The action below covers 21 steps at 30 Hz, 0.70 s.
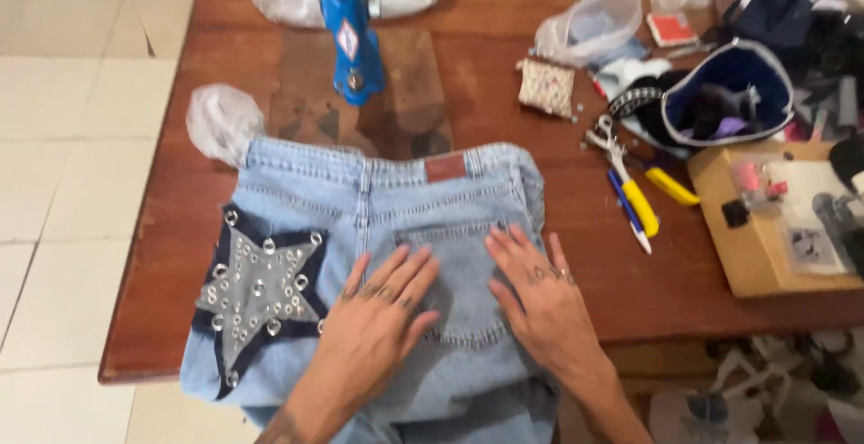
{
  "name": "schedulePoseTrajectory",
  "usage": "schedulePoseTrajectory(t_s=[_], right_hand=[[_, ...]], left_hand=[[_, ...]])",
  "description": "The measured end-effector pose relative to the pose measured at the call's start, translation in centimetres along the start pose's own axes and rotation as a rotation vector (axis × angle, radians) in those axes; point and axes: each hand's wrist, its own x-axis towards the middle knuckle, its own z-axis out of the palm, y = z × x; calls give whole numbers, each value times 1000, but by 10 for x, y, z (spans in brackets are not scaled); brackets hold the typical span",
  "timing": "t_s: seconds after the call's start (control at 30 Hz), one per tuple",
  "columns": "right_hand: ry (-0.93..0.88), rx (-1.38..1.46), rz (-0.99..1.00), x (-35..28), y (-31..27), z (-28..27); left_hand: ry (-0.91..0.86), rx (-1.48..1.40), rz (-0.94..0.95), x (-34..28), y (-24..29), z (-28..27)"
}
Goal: The person is attaching a decorative star-shaped patch with metal studs to the back pocket area of denim jeans using a manual hand press and marking the fabric for further placement.
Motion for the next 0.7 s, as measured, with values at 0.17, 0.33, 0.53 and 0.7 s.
schedulePoseTrajectory(t_s=[0.17,0.33,0.53,0.7], right_hand=[[-252,-173,85,5,17,32],[-236,-170,-3,31,33,38],[130,-176,-203,11,15,1],[13,-143,-68,-44,-14,-18]], left_hand=[[-125,71,-15,19,-14,29],[-213,54,-61,35,-26,34],[-112,161,-109,44,-11,30],[-48,-96,173,55,13,12]])
